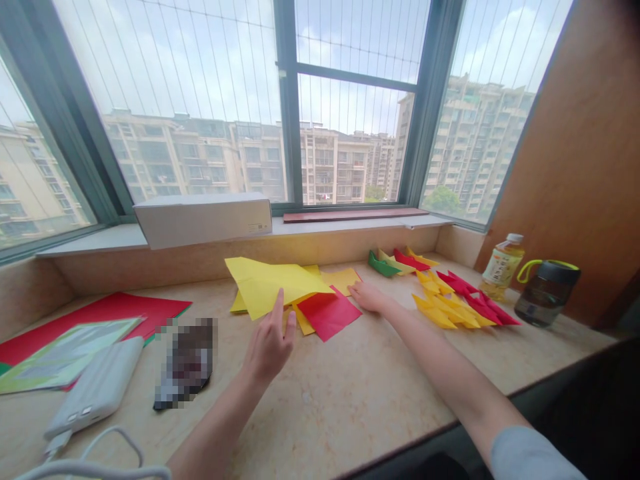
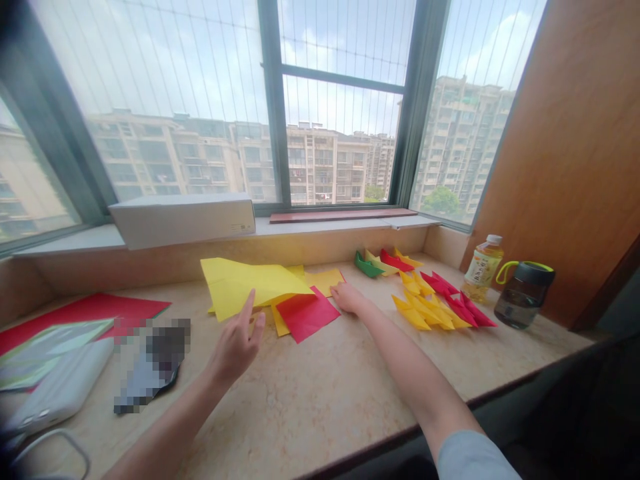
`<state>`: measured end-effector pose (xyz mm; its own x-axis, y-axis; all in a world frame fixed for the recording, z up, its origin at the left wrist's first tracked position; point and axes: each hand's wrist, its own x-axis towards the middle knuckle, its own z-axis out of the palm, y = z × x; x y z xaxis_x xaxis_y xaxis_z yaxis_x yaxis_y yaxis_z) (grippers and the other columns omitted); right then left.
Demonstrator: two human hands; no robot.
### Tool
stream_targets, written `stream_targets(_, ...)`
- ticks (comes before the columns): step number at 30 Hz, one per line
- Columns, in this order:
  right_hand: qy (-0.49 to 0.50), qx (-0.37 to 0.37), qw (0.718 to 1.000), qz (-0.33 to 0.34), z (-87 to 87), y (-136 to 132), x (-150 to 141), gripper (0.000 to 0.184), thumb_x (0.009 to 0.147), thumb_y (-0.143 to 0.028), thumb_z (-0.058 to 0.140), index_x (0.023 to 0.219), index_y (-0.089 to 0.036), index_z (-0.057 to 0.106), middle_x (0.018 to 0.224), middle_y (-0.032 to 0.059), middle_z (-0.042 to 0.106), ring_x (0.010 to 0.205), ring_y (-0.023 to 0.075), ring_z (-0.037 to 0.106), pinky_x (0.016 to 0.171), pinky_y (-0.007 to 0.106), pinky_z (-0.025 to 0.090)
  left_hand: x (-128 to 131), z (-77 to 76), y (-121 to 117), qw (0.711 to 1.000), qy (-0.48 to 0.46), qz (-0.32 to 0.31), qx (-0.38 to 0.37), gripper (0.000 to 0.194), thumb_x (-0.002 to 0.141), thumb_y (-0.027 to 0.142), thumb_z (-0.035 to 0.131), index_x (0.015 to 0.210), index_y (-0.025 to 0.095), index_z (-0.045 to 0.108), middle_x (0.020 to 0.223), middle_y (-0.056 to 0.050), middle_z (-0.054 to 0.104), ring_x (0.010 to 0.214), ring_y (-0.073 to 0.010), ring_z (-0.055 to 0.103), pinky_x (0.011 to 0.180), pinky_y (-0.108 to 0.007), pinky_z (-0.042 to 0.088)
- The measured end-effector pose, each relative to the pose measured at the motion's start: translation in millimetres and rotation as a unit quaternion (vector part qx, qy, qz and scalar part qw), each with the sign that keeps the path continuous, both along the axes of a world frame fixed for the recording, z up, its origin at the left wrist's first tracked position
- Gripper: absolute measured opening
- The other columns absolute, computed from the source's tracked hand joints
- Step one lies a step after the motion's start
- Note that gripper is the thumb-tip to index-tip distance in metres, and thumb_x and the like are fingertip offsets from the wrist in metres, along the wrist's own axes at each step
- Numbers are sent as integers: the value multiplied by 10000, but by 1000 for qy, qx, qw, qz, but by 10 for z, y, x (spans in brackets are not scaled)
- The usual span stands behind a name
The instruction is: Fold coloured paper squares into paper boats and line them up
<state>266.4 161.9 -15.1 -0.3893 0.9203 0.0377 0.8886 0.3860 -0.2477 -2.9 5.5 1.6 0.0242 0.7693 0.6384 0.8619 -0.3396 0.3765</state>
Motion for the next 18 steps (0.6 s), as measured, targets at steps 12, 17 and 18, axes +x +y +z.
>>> stream_targets(12,271,-73,960,18,107,-425,-315,832,1000,-569,-18,1053,-134,690,1040,177,714,946,238,690,817,371,557,53,-47,-84,992,-46,-117,-16,714,1001,289,353,1569,122,-45,1462,-220,486,1303,-259,539,1047,-434,465)
stream_targets(17,487,-292,819,75,75,-850,-261,924,911,-734,-23,1264,-116,566,968,181,748,783,224,728,685,340,567,180,-85,-267,979,15,-202,-39,754,994,278,361,1563,157,-119,1509,-239,417,1248,-299,584,1017,-477,480)
stream_targets(18,519,-351,775,85,96,-920,-234,890,901,-765,33,1338,-150,504,945,164,757,714,215,723,642,329,557,203,-86,-299,976,23,-213,-44,765,989,279,371,1562,151,-119,1492,-241,441,1240,-311,588,1008,-486,484)
